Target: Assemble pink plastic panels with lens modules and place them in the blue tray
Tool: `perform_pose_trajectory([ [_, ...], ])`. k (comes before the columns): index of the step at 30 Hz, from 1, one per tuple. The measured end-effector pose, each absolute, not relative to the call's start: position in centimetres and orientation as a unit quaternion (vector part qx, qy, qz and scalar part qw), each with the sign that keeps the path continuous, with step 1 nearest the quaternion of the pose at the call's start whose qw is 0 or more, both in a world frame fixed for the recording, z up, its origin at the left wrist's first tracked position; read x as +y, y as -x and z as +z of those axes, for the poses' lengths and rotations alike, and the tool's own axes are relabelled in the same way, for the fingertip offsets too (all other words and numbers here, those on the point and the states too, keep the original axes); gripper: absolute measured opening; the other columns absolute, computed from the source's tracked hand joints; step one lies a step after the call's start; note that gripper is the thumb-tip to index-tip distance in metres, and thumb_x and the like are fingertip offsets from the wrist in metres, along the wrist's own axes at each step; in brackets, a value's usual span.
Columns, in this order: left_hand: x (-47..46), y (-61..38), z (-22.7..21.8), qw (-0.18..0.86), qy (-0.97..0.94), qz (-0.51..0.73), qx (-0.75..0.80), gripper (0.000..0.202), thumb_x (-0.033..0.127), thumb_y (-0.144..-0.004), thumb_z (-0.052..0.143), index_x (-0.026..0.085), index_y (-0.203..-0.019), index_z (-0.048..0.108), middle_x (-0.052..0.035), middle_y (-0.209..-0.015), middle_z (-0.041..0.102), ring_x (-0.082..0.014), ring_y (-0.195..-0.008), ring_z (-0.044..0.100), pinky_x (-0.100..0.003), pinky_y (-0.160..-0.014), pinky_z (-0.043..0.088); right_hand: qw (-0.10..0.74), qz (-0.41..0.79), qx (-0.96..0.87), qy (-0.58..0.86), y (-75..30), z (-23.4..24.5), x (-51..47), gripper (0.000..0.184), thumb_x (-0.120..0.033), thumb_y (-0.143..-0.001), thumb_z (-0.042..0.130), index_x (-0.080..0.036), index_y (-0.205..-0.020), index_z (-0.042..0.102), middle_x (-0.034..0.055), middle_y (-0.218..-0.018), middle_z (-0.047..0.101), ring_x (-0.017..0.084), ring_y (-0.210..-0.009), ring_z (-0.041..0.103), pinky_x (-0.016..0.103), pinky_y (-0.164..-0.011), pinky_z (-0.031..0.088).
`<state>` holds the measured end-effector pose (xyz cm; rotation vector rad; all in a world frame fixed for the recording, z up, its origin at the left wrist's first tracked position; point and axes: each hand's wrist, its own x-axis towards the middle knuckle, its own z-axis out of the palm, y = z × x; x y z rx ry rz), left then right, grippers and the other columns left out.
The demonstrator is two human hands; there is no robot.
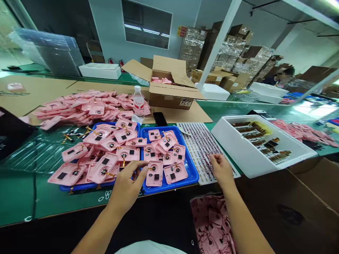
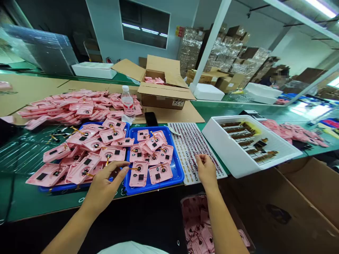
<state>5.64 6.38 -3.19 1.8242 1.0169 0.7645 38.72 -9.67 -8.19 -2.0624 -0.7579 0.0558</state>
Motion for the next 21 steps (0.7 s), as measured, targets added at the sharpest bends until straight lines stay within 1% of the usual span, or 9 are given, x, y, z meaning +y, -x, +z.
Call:
perform_pose_trajectory([
  [2, 5.8, -6.0, -3.2, 0.506, -0.695, 0.305, 0.410, 0.034, 0.052, -0.091, 0.066, 0.022, -0.105, 0.076, -0.0057, -0.100, 0.075, -0.0201, -0.085, 0.063, -0.032, -0.078, 0.048, 0.487, 0.007, -0.323, 0.811, -36.6, -6.7, -9.6, 0.040, -0.059, -0.101, 0.051, -0.020, -0.100, 0.059, 0.0059, -0.079, 0.072, 0.020, -0.066, 0.065, 0.033, -0.066, 0.053],
  [5, 4.4, -6.8, -3.2, 0.658, -0.600, 0.260, 0.374, 0.041, 0.058, -0.089, 0.067, 0.018, -0.094, 0.076, -0.0059, -0.090, 0.070, -0.0138, -0.068, 0.053, -0.026, -0.061, 0.041, 0.505, 0.031, -0.409, 0.759, -31.2, -4.2, -9.0, 0.028, -0.051, -0.102, 0.057, -0.024, -0.102, 0.061, 0.0044, -0.089, 0.076, 0.019, -0.076, 0.071, 0.032, -0.077, 0.056],
  [7, 3.3, -7.3, -3.1, 0.742, -0.531, 0.231, 0.337, 0.046, 0.061, -0.088, 0.068, 0.016, -0.090, 0.075, -0.0039, -0.084, 0.064, -0.0097, -0.061, 0.043, -0.023, -0.054, 0.033, 0.480, 0.071, -0.545, 0.684, -27.0, -2.8, -8.3, 0.014, -0.038, -0.103, 0.060, -0.025, -0.102, 0.065, 0.0034, -0.093, 0.077, 0.019, -0.082, 0.073, 0.030, -0.079, 0.056],
  [9, 2.5, -7.3, -3.0, 0.787, -0.476, 0.237, 0.312, 0.044, 0.060, -0.086, 0.074, 0.016, -0.091, 0.075, -0.0019, -0.083, 0.060, -0.0086, -0.063, 0.042, -0.022, -0.055, 0.031, 0.433, 0.112, -0.662, 0.601, -23.5, -1.6, -7.6, 0.011, -0.025, -0.105, 0.056, -0.025, -0.101, 0.066, 0.0031, -0.090, 0.076, 0.018, -0.079, 0.072, 0.027, -0.073, 0.055],
  [12, 1.9, -6.3, -2.9, 0.797, -0.440, 0.277, 0.307, 0.038, 0.053, -0.082, 0.082, 0.017, -0.087, 0.074, 0.0003, -0.079, 0.058, -0.0082, -0.066, 0.043, -0.021, -0.059, 0.032, 0.385, 0.144, -0.728, 0.549, -20.5, -0.8, -6.8, 0.018, -0.020, -0.107, 0.051, -0.022, -0.099, 0.067, 0.0055, -0.089, 0.075, 0.019, -0.077, 0.069, 0.028, -0.069, 0.054],
  [14, 1.8, -5.4, -3.1, 0.782, -0.443, 0.307, 0.313, 0.037, 0.053, -0.085, 0.081, 0.017, -0.083, 0.074, 0.0024, -0.071, 0.054, -0.0076, -0.062, 0.039, -0.021, -0.058, 0.031, 0.392, 0.150, -0.728, 0.542, -19.8, -0.9, -6.6, 0.013, -0.024, -0.105, 0.058, -0.022, -0.099, 0.069, 0.0047, -0.085, 0.073, 0.019, -0.074, 0.067, 0.030, -0.068, 0.053],
  [17, 1.7, -4.1, -3.6, 0.756, -0.464, 0.342, 0.311, 0.038, 0.054, -0.090, 0.076, 0.017, -0.088, 0.075, 0.0047, -0.065, 0.046, -0.0075, -0.059, 0.033, -0.023, -0.056, 0.027, 0.494, 0.183, -0.631, 0.569, -19.2, -1.8, -6.3, 0.010, -0.032, -0.101, 0.067, -0.024, -0.104, 0.072, 0.0020, -0.083, 0.070, 0.018, -0.072, 0.064, 0.030, -0.068, 0.051],
  [19, 1.7, -3.5, -3.9, 0.752, -0.475, 0.345, 0.300, 0.039, 0.055, -0.091, 0.074, 0.016, -0.087, 0.073, 0.0047, -0.066, 0.045, -0.0078, -0.059, 0.032, -0.024, -0.056, 0.025, 0.560, 0.244, -0.526, 0.592, -18.5, -2.4, -5.9, 0.017, -0.037, -0.101, 0.066, -0.027, -0.112, 0.074, 0.0038, -0.096, 0.072, 0.019, -0.082, 0.066, 0.031, -0.075, 0.053],
  [21, 1.5, -3.0, -4.1, 0.756, -0.487, 0.331, 0.286, 0.042, 0.057, -0.091, 0.073, 0.016, -0.084, 0.070, 0.0047, -0.067, 0.042, -0.0081, -0.059, 0.030, -0.025, -0.055, 0.024, 0.583, 0.343, -0.457, 0.578, -17.4, -2.8, -5.3, 0.022, -0.041, -0.099, 0.068, -0.029, -0.115, 0.077, 0.0055, -0.111, 0.073, 0.021, -0.095, 0.068, 0.033, -0.084, 0.055],
])
